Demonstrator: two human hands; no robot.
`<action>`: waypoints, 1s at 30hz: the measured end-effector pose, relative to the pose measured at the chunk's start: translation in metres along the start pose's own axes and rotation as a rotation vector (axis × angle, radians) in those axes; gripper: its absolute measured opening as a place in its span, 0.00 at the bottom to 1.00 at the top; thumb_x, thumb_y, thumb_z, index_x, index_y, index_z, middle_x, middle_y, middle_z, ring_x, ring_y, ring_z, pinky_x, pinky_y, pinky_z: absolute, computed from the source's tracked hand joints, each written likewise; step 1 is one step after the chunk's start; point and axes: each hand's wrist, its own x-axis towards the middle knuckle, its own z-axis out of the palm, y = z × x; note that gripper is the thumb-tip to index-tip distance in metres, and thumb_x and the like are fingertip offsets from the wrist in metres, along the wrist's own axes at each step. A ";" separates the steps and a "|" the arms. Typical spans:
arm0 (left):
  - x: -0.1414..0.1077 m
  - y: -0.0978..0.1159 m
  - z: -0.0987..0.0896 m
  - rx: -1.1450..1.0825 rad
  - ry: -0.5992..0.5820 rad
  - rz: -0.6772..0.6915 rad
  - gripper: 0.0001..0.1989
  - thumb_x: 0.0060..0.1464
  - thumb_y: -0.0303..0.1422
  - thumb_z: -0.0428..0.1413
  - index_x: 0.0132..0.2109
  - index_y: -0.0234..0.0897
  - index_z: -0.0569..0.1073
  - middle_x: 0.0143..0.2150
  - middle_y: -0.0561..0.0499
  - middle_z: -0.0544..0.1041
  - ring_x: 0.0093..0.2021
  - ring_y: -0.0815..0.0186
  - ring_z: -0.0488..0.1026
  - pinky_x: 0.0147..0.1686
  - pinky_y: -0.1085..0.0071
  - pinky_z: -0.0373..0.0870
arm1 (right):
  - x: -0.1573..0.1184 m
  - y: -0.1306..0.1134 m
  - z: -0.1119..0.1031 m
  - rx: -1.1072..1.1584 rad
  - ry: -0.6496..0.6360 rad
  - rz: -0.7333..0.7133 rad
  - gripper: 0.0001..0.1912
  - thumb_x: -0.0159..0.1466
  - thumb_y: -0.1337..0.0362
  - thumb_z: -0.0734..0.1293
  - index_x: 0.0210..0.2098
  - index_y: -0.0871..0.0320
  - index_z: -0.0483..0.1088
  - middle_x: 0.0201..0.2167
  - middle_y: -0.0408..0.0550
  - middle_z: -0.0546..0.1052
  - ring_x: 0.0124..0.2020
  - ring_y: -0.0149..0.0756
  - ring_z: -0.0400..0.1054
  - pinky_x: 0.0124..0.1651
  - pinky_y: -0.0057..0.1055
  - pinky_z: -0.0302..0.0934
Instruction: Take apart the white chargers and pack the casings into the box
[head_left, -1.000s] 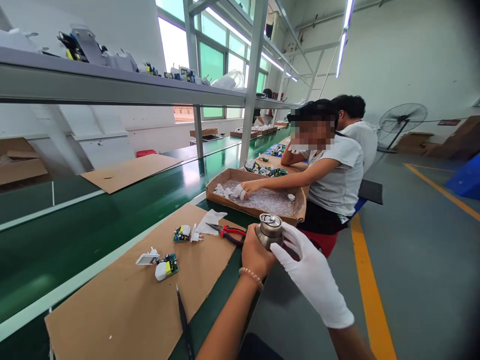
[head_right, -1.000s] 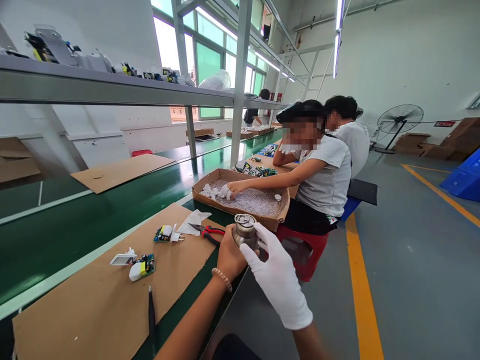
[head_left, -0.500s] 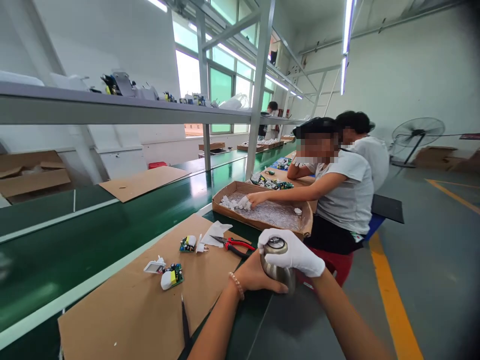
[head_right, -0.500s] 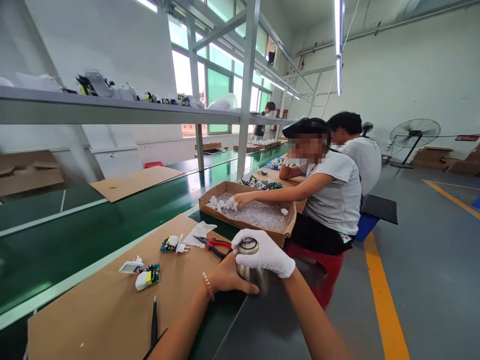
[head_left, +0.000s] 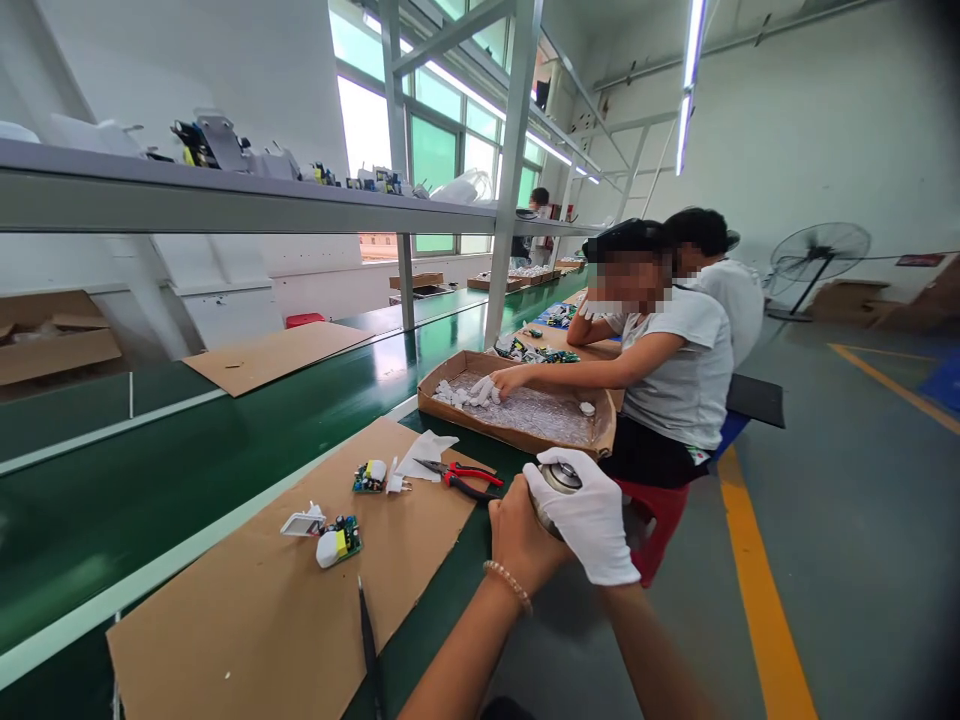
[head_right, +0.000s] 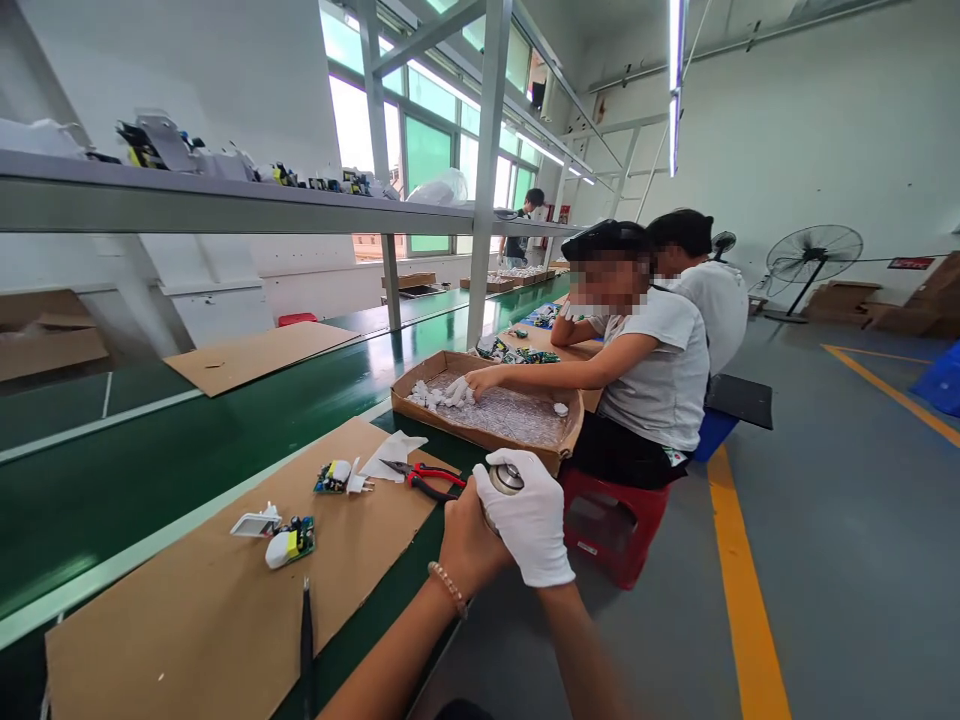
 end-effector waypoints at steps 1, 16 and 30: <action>-0.001 0.001 0.001 0.079 0.026 0.009 0.30 0.37 0.39 0.68 0.49 0.41 0.68 0.48 0.45 0.76 0.52 0.47 0.73 0.50 0.58 0.63 | 0.000 0.001 0.001 0.000 0.004 0.000 0.13 0.57 0.56 0.70 0.36 0.58 0.72 0.34 0.51 0.78 0.35 0.41 0.74 0.44 0.38 0.69; -0.008 -0.001 0.014 0.346 0.192 0.100 0.24 0.49 0.43 0.58 0.51 0.40 0.66 0.47 0.48 0.76 0.50 0.55 0.73 0.47 0.58 0.60 | -0.003 0.005 -0.003 0.001 0.076 0.041 0.17 0.56 0.52 0.71 0.38 0.57 0.73 0.37 0.50 0.78 0.37 0.41 0.73 0.46 0.39 0.69; -0.022 -0.041 0.050 0.967 -0.019 0.327 0.29 0.56 0.33 0.58 0.63 0.28 0.66 0.64 0.36 0.67 0.65 0.47 0.62 0.59 0.49 0.67 | 0.023 0.014 -0.066 -0.072 0.399 0.042 0.29 0.49 0.50 0.75 0.45 0.61 0.74 0.37 0.52 0.79 0.38 0.42 0.74 0.48 0.39 0.69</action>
